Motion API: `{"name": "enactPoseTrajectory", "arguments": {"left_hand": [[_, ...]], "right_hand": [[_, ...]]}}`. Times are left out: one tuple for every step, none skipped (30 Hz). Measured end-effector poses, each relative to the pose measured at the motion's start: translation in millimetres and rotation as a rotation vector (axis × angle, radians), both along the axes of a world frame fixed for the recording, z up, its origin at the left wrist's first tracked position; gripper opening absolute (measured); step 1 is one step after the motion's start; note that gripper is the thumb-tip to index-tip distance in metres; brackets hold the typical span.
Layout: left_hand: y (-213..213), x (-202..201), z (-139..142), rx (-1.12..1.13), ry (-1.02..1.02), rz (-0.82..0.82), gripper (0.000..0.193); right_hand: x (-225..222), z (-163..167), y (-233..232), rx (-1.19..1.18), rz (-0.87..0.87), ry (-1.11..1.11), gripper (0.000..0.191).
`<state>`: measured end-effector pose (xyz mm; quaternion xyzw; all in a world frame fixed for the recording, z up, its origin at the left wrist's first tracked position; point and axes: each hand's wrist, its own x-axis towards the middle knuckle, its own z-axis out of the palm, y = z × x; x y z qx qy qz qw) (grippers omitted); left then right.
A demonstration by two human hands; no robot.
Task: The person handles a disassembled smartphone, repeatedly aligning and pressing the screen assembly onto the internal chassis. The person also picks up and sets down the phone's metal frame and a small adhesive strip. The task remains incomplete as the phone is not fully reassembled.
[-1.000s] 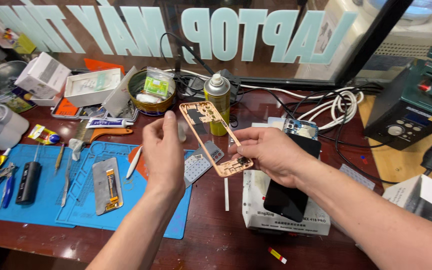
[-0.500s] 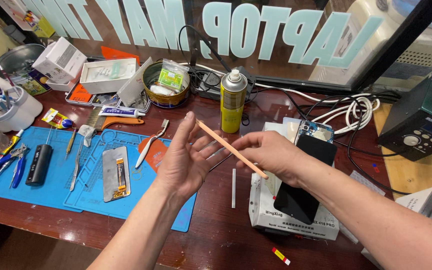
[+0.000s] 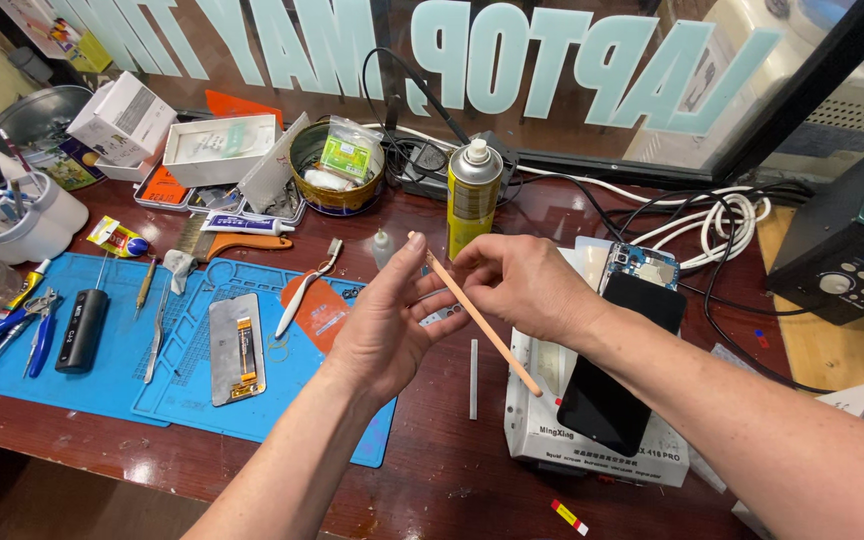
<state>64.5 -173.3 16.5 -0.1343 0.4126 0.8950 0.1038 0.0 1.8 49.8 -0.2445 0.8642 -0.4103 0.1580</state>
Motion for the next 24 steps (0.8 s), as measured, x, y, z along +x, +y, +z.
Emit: {"name": "enactPoseTrajectory", "arguments": {"left_hand": [[-0.8,-0.5,0.1,-0.007,0.014,-0.006,0.05],[-0.9,0.0,0.1,-0.014,0.029,-0.012,0.048],[-1.3,0.1,0.1,-0.028,0.033,-0.017,0.047],[-1.7,0.3,0.2,-0.042,0.037,-0.022,0.047],[-2.3,0.2,0.2,-0.055,0.041,-0.026,0.046],[-2.5,1.1,0.1,-0.059,0.047,-0.033,0.046],[-3.0,1.7,0.0,-0.062,0.055,-0.04,0.045],[-3.7,2.2,0.0,-0.066,0.063,-0.045,0.044],[-3.4,2.3,-0.4,-0.069,0.066,-0.044,0.044],[-2.5,3.3,-1.0,-0.074,0.069,-0.043,0.044],[-2.3,3.8,-1.5,-0.078,0.072,-0.043,0.044],[-2.3,4.2,-2.1,-0.077,0.069,-0.041,0.045],[-3.0,4.2,-2.6,-0.077,0.065,-0.038,0.046],[-3.3,4.9,-3.2,-0.078,0.062,-0.037,0.047],[-3.7,5.1,-3.9,-0.073,0.062,-0.038,0.048],[-4.1,5.3,-4.6,-0.069,0.061,-0.038,0.048],[-5.1,5.0,-5.3,-0.065,0.06,-0.037,0.049],[-5.6,5.4,-6.0,-0.064,0.06,-0.037,0.049],[-6.3,5.1,-6.7,-0.062,0.059,-0.036,0.049],[-6.9,4.9,-7.4,-0.06,0.058,-0.036,0.05],[-7.6,4.2,-8.2,-0.055,0.045,-0.035,0.051],[-7.9,4.3,-9.1,-0.05,0.031,-0.035,0.052],[-8.2,4.1,-10.1,-0.046,0.017,-0.034,0.054],[-8.5,3.7,-11.0,-0.046,0.0,-0.026,0.054]], "right_hand": [[-1.8,-0.6,-1.5,0.019,0.015,0.025,0.027],[-2.6,-1.2,-2.0,0.038,0.029,0.05,0.027],[-3.8,-1.6,-2.8,0.055,0.032,0.048,0.028],[-5.2,-1.7,-3.9,0.073,0.035,0.045,0.028],[-6.5,-1.8,-5.2,0.091,0.039,0.043,0.029],[-6.6,-1.8,-6.2,0.1,0.046,0.046,0.029],[-7.4,-1.5,-7.8,0.109,0.053,0.052,0.029],[-8.2,-1.0,-9.7,0.117,0.061,0.057,0.029],[-9.0,-0.4,-11.6,0.143,0.07,0.06,0.029],[-8.8,0.0,-13.3,0.168,0.078,0.064,0.029],[-8.5,0.4,-15.1,0.193,0.086,0.068,0.029],[-8.1,0.8,-16.9,0.222,0.1,0.097,0.03],[-8.1,1.1,-19.2,0.249,0.115,0.127,0.032],[-7.0,1.3,-20.6,0.277,0.129,0.157,0.034],[-6.5,1.3,-22.2,0.29,0.135,0.155,0.035],[-6.0,1.4,-23.8,0.303,0.143,0.153,0.036],[-6.1,1.4,-25.4,0.315,0.151,0.152,0.038],[-5.1,1.3,-26.0,0.317,0.162,0.18,0.038],[-4.3,0.9,-26.9,0.318,0.175,0.209,0.038],[-3.6,0.6,-27.5,0.32,0.187,0.236,0.038],[-3.3,0.3,-27.5,0.321,0.199,0.244,0.039],[-2.1,0.0,-26.6,0.32,0.212,0.25,0.039],[-1.4,-0.3,-26.1,0.32,0.224,0.257,0.04],[-1.0,-0.4,-25.4,0.291,0.212,0.244,0.038]]}}
